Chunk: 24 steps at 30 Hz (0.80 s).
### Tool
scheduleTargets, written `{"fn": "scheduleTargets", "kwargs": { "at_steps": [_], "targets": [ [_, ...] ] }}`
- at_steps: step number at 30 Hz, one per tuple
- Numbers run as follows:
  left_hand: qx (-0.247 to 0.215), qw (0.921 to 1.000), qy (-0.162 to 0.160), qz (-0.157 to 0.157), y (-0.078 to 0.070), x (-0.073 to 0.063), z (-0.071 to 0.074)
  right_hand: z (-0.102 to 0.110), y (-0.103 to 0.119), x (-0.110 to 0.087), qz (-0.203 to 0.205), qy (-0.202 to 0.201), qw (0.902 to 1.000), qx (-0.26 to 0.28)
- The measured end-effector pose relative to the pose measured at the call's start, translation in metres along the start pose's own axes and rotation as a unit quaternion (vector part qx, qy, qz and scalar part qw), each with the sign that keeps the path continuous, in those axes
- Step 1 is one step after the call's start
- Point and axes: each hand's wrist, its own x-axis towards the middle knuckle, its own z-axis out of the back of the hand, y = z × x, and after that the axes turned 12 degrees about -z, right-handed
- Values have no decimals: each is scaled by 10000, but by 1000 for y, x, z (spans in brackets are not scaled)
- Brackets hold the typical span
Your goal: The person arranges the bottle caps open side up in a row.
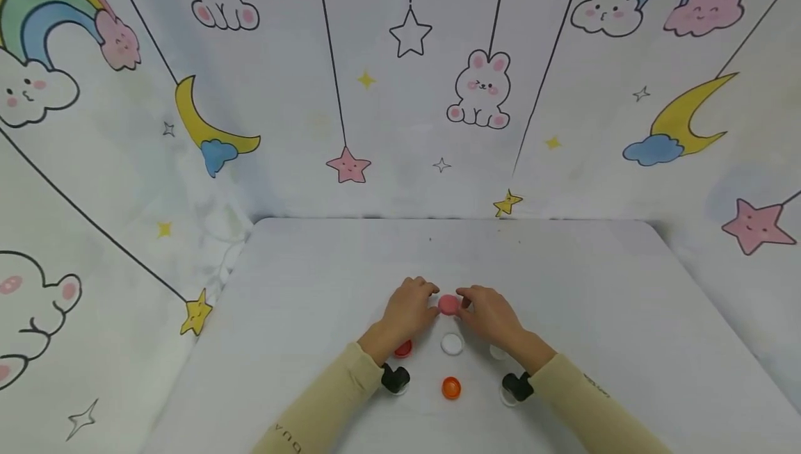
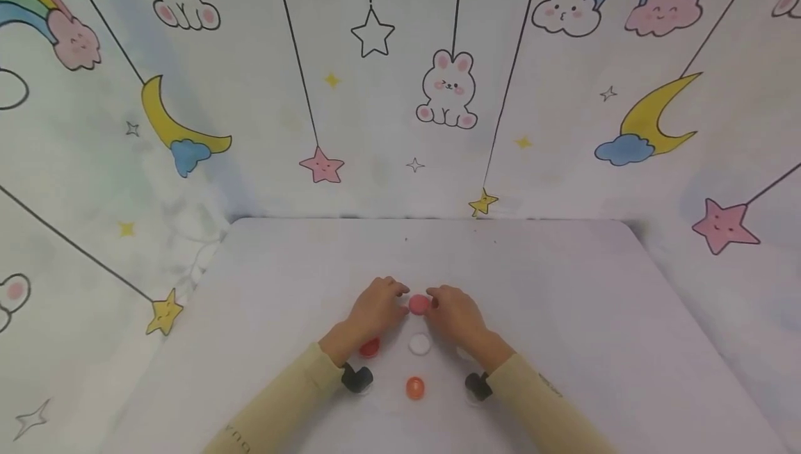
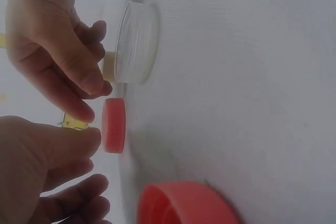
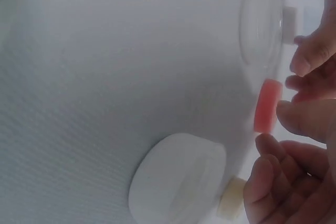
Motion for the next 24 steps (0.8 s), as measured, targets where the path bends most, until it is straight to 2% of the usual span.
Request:
{"fn": "scheduleTargets", "kwargs": {
  "at_steps": [6,13,24],
  "targets": [
    [143,9999,-10,-21,-4,4,-3,-7,-3,3,51,-46,9999,-102],
    [41,9992,201,345,-9,10,-9,-10,1,4,-34,-20,9999,-159],
    [318,9994,137,-53,-7,13,-17,-15,3,8,54,-93,9997,-227]
  ]
}}
